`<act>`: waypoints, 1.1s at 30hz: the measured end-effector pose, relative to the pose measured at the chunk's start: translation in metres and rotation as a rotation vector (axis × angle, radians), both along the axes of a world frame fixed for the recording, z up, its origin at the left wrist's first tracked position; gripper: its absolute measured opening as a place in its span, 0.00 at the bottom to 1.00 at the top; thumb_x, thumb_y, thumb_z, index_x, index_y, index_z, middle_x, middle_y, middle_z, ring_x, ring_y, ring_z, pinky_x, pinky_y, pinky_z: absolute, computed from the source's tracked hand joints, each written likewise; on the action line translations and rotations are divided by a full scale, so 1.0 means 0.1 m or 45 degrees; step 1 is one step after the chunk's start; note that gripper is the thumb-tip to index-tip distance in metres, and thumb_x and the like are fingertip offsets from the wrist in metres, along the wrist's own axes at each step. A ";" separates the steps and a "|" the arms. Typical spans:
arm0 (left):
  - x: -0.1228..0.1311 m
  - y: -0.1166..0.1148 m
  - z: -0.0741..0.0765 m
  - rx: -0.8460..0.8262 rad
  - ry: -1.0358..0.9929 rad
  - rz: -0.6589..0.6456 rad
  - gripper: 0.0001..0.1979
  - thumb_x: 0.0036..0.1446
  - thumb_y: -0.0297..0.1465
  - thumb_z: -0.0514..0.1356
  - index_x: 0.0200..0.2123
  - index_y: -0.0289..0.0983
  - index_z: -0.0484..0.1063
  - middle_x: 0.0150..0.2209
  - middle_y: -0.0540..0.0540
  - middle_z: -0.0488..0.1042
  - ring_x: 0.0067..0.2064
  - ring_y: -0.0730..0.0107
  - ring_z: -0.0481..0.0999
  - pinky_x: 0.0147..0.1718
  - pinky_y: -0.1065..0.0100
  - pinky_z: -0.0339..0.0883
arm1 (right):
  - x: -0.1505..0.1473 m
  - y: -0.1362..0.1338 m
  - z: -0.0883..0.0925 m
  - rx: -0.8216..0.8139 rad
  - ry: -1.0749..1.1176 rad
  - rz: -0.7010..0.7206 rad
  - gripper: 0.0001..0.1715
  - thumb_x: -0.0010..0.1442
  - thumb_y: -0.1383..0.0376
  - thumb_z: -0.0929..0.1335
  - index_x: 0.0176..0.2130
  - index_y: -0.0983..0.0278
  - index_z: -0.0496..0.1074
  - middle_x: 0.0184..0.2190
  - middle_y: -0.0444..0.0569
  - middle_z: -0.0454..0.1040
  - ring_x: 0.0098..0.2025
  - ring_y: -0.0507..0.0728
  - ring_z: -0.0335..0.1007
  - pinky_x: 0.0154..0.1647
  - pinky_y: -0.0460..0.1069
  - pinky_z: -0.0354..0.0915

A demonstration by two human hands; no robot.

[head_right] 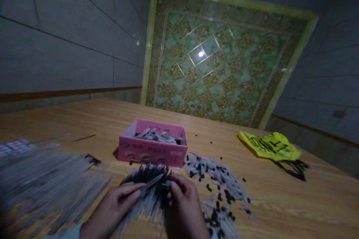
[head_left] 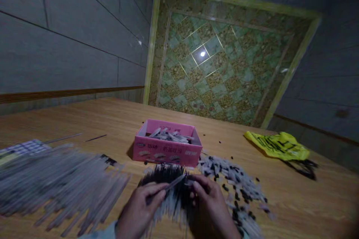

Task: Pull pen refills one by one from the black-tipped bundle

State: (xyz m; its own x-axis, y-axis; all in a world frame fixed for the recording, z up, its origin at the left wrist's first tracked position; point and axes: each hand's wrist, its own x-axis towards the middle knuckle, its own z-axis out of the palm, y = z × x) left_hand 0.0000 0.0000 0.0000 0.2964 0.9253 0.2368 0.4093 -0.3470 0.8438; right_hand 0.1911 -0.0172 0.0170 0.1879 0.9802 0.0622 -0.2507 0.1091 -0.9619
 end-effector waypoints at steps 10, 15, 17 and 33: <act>0.02 -0.04 -0.03 0.043 0.043 -0.030 0.16 0.55 0.39 0.53 0.42 0.42 0.77 0.36 0.46 0.79 0.40 0.63 0.75 0.42 0.66 0.65 | 0.25 0.05 -0.02 0.209 -0.411 0.050 0.06 0.50 0.65 0.71 0.32 0.65 0.75 0.27 0.47 0.75 0.29 0.53 0.67 0.29 0.45 0.62; 0.03 -0.05 -0.01 0.013 0.062 -0.045 0.16 0.55 0.38 0.54 0.41 0.42 0.77 0.34 0.46 0.79 0.38 0.63 0.75 0.39 0.66 0.65 | 0.27 0.05 -0.07 0.223 -0.531 0.115 0.09 0.51 0.64 0.70 0.34 0.65 0.75 0.30 0.50 0.75 0.33 0.57 0.69 0.34 0.49 0.64; 0.03 -0.05 -0.01 -0.003 0.058 -0.033 0.15 0.54 0.38 0.54 0.39 0.41 0.78 0.34 0.46 0.79 0.38 0.62 0.75 0.39 0.66 0.64 | 0.28 0.05 -0.09 0.222 -0.552 0.139 0.09 0.52 0.63 0.69 0.34 0.65 0.75 0.31 0.50 0.76 0.34 0.57 0.69 0.35 0.49 0.64; 0.04 -0.02 -0.11 -0.844 -0.378 -0.357 0.28 0.43 0.56 0.52 0.24 0.35 0.68 0.09 0.63 0.47 0.12 0.81 0.38 0.13 0.72 0.34 | 0.24 -0.04 0.02 0.597 -1.182 0.203 0.12 0.60 0.64 0.63 0.34 0.64 0.75 0.27 0.48 0.75 0.31 0.54 0.70 0.32 0.45 0.61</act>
